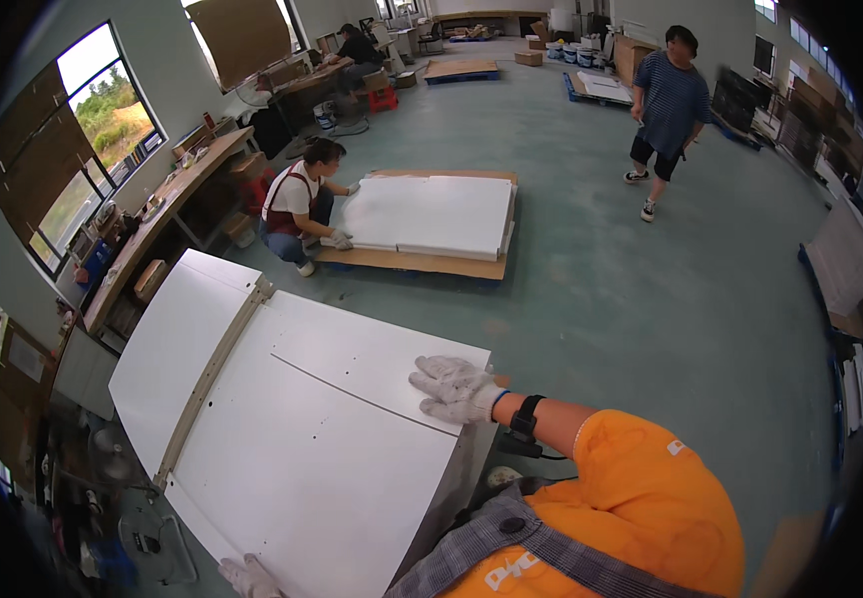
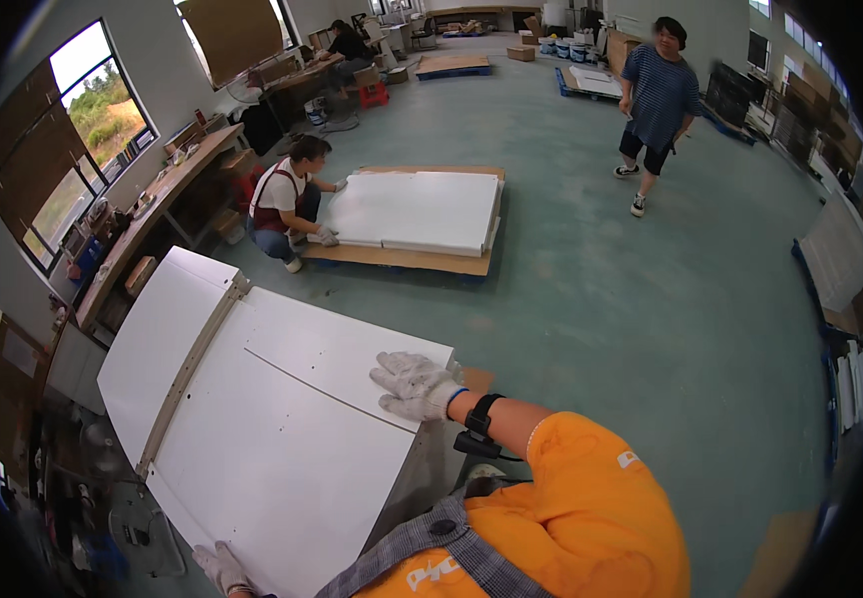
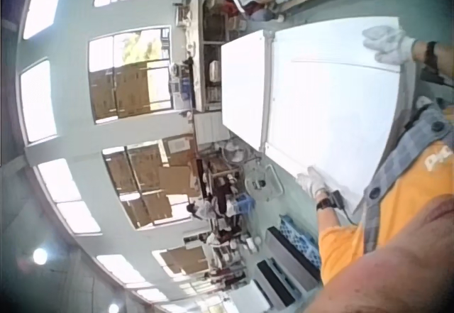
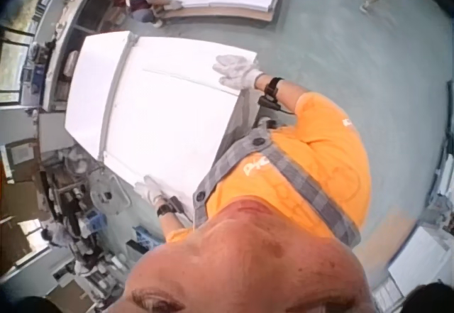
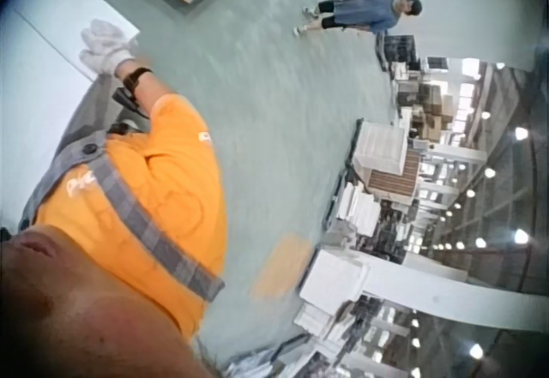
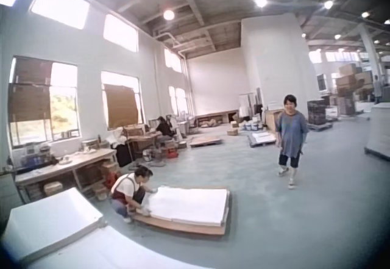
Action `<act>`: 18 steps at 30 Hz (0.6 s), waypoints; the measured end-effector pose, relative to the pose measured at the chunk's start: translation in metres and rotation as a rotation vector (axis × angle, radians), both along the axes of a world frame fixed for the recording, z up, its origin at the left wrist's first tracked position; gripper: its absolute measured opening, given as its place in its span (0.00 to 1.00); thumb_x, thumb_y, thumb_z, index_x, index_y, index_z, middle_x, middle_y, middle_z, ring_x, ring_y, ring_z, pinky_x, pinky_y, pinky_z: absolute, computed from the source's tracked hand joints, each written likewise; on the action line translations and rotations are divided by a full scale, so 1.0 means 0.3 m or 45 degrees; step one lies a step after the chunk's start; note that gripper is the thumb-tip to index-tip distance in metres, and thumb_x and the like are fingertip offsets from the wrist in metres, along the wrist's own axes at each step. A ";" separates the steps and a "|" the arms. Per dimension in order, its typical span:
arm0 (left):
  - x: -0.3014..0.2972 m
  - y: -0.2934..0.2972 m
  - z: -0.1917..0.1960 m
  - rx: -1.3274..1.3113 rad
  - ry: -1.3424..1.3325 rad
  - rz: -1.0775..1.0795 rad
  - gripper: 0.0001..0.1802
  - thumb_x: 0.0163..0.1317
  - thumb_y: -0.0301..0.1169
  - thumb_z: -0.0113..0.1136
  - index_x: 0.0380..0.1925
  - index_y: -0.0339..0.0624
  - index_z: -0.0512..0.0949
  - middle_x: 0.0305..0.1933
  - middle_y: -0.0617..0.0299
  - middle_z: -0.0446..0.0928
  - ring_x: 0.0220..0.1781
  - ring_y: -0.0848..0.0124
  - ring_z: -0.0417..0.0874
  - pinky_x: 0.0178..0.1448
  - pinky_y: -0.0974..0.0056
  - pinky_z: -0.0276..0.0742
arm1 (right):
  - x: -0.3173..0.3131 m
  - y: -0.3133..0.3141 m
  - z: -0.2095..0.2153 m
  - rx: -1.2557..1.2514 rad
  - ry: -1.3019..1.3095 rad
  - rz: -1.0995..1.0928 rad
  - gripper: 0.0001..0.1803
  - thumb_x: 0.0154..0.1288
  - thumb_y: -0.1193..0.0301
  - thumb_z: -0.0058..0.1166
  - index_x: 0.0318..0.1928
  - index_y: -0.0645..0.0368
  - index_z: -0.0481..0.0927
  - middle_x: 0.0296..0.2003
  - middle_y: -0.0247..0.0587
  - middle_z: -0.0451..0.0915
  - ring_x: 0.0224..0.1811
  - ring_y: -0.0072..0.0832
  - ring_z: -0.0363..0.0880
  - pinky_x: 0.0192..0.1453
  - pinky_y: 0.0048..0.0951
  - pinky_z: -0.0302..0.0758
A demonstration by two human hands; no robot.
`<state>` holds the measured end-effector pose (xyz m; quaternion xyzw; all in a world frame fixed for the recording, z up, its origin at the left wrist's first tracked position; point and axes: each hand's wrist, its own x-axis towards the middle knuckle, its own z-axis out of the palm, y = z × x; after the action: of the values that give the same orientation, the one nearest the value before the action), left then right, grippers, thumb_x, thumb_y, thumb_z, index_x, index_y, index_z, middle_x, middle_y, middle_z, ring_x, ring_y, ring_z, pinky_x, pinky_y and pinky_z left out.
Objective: Moving and stacking large white furniture panels onto a pallet stack.
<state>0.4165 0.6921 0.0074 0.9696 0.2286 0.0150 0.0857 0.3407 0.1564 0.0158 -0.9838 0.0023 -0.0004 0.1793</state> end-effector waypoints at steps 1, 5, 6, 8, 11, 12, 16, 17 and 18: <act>0.000 0.005 -0.001 -0.120 -0.050 0.044 0.37 0.68 0.45 0.47 0.70 0.34 0.53 0.75 0.46 0.49 0.76 0.54 0.52 0.76 0.60 0.52 | 0.003 0.000 -0.006 -0.001 0.001 -0.026 0.33 0.69 0.52 0.37 0.68 0.59 0.62 0.70 0.54 0.54 0.74 0.43 0.51 0.77 0.36 0.47; -0.029 -0.026 0.058 0.307 -0.001 -0.138 0.36 0.64 0.55 0.47 0.56 0.31 0.68 0.60 0.37 0.67 0.59 0.45 0.73 0.60 0.49 0.71 | 0.004 0.002 -0.015 0.006 0.011 -0.027 0.33 0.69 0.53 0.38 0.68 0.59 0.61 0.71 0.54 0.54 0.74 0.43 0.51 0.77 0.36 0.47; -0.028 -0.028 0.060 0.304 -0.004 -0.158 0.36 0.64 0.55 0.47 0.56 0.31 0.68 0.60 0.37 0.67 0.59 0.45 0.73 0.60 0.49 0.71 | 0.004 0.003 -0.011 0.008 0.011 -0.010 0.34 0.69 0.53 0.38 0.68 0.60 0.61 0.71 0.54 0.54 0.74 0.43 0.51 0.77 0.36 0.47; -0.027 -0.019 0.053 0.258 -0.047 -0.133 0.35 0.63 0.54 0.48 0.54 0.29 0.70 0.57 0.36 0.70 0.55 0.44 0.75 0.59 0.49 0.72 | 0.000 -0.003 -0.030 0.000 -0.026 -0.020 0.34 0.69 0.53 0.38 0.68 0.60 0.61 0.70 0.55 0.55 0.73 0.44 0.52 0.76 0.36 0.48; -0.023 -0.024 0.058 0.223 -0.059 -0.136 0.34 0.62 0.53 0.48 0.51 0.28 0.73 0.55 0.34 0.72 0.53 0.44 0.77 0.58 0.49 0.73 | -0.001 -0.007 -0.038 -0.024 -0.066 0.011 0.34 0.69 0.53 0.38 0.67 0.61 0.62 0.70 0.56 0.56 0.73 0.45 0.53 0.76 0.37 0.48; -0.029 -0.034 0.066 0.221 -0.059 -0.140 0.34 0.62 0.53 0.48 0.51 0.28 0.73 0.55 0.34 0.72 0.53 0.44 0.77 0.58 0.49 0.73 | 0.000 -0.007 -0.041 -0.010 -0.084 0.019 0.33 0.69 0.53 0.38 0.67 0.62 0.62 0.69 0.57 0.56 0.72 0.45 0.54 0.76 0.37 0.48; -0.027 -0.036 0.060 0.213 -0.026 -0.082 0.35 0.64 0.51 0.48 0.57 0.30 0.67 0.61 0.36 0.66 0.60 0.46 0.71 0.63 0.53 0.69 | 0.011 0.002 -0.026 -0.002 -0.044 0.039 0.33 0.68 0.53 0.38 0.66 0.62 0.63 0.69 0.58 0.57 0.72 0.46 0.54 0.76 0.37 0.48; -0.003 -0.012 0.032 0.168 -0.026 -0.067 0.35 0.65 0.50 0.48 0.61 0.31 0.64 0.65 0.39 0.62 0.64 0.48 0.66 0.66 0.55 0.65 | 0.017 0.005 -0.024 0.002 -0.039 0.069 0.33 0.68 0.53 0.38 0.66 0.62 0.63 0.69 0.58 0.57 0.72 0.46 0.54 0.76 0.37 0.48; 0.022 0.013 -0.001 0.122 -0.025 -0.053 0.35 0.66 0.48 0.48 0.64 0.32 0.60 0.68 0.41 0.57 0.68 0.50 0.62 0.69 0.56 0.61 | 0.015 0.003 -0.026 -0.004 -0.036 0.041 0.33 0.69 0.53 0.38 0.67 0.61 0.63 0.69 0.57 0.56 0.73 0.45 0.53 0.76 0.37 0.48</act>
<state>0.4232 0.6960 0.0071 0.9770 0.2064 0.0338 0.0417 0.3453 0.1573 0.0079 -0.9839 -0.0162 -0.0113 0.1777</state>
